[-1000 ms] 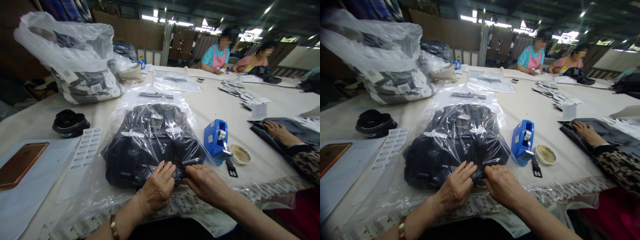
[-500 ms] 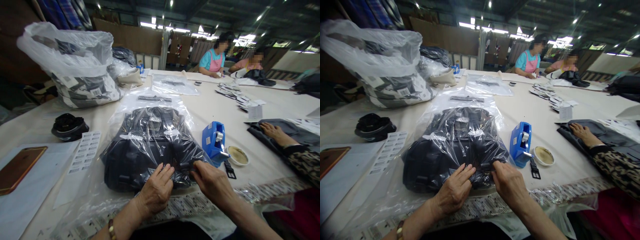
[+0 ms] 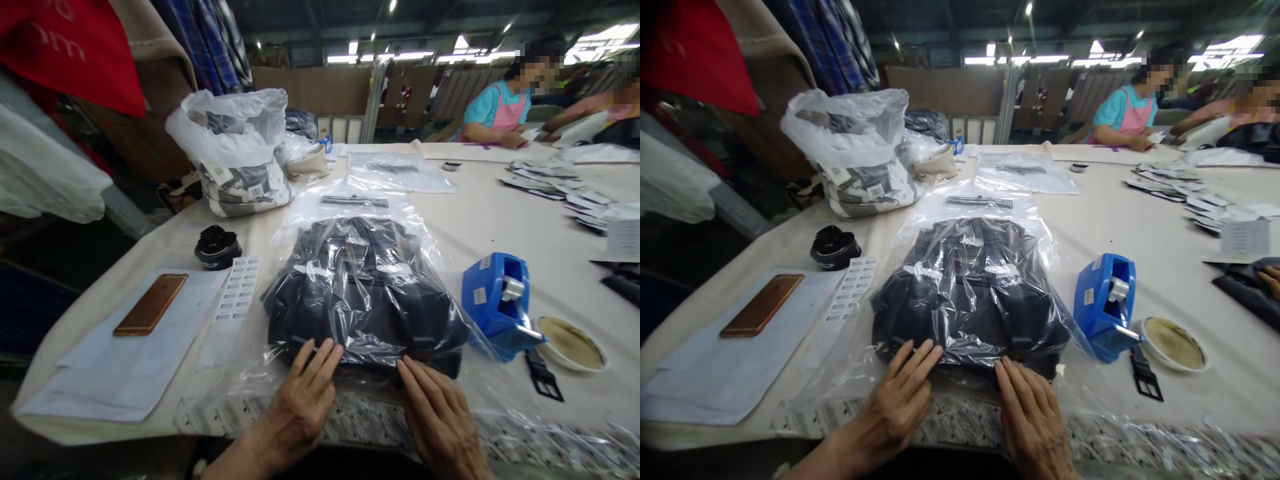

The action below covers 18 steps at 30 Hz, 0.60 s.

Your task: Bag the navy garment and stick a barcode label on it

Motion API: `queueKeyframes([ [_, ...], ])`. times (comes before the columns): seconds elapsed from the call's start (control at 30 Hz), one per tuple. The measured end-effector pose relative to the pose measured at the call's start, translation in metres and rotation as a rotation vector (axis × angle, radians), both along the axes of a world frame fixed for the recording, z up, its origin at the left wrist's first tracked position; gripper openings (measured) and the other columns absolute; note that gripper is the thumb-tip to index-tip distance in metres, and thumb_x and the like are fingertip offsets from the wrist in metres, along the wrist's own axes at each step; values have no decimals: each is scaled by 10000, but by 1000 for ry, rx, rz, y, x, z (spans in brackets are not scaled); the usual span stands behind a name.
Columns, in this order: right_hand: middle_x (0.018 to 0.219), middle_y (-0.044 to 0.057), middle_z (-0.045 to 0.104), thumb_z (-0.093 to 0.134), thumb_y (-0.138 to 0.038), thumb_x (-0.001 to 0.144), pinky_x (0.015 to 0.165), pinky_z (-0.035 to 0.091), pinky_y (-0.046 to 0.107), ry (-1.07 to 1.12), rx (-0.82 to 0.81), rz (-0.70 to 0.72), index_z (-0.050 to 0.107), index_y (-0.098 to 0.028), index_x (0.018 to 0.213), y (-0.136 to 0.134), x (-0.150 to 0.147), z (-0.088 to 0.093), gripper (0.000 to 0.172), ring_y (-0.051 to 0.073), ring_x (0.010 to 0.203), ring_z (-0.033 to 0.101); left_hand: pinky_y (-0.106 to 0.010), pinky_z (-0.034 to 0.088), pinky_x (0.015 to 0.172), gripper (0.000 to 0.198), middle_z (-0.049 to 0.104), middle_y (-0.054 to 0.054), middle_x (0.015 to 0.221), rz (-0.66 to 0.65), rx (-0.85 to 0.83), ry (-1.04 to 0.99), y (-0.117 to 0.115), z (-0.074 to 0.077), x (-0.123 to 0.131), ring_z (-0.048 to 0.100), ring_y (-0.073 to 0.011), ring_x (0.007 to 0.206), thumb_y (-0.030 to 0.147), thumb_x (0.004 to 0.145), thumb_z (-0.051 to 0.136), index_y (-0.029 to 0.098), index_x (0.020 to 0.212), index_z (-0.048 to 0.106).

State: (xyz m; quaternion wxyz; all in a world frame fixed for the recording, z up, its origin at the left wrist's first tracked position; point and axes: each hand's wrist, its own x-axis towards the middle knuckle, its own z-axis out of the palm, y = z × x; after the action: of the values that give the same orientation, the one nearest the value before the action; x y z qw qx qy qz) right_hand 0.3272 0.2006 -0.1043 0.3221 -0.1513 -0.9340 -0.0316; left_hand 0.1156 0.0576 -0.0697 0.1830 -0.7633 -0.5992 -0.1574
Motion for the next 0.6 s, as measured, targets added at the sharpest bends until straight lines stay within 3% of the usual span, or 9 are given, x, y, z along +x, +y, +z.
queueKeyframes([
  [0.07, 1223, 146, 554, 422, -28, 849, 936, 362, 416, 14, 3, 4, 318, -91, 1400, 0, 0, 1, 565, 266, 1120, 486, -564, 219, 1100, 198, 389, -181, 1385, 79, 31, -7, -23, 0, -13, 345, -335, 1290, 43, 774, 445, 91, 902, 589],
  [0.2, 1200, 140, 571, 438, -63, 858, 931, 365, 416, 41, -6, -11, 312, -112, 1408, -1, -2, -1, 567, 269, 1099, 503, -502, 345, 1032, 242, 512, -188, 1258, 174, 135, -17, -45, 0, -35, 422, -311, 1237, 16, 794, 456, 100, 975, 593],
  [0.37, 1200, 138, 573, 445, -64, 856, 933, 363, 416, 51, -6, -4, 317, -123, 1408, 1, -1, -4, 570, 270, 1096, 504, -409, 382, 979, 176, 618, -109, 1048, 173, 181, -20, -40, -1, -50, 527, -214, 1097, 38, 834, 445, 146, 843, 585],
  [0.6, 1179, 145, 587, 450, -33, 852, 907, 383, 408, 86, 12, 16, 355, -108, 1389, 4, 0, -5, 550, 273, 1068, 528, -433, 285, 1010, 153, 598, -76, 1042, 154, 105, -193, -37, 2, -61, 505, -198, 1079, 140, 887, 469, 159, 747, 527],
])
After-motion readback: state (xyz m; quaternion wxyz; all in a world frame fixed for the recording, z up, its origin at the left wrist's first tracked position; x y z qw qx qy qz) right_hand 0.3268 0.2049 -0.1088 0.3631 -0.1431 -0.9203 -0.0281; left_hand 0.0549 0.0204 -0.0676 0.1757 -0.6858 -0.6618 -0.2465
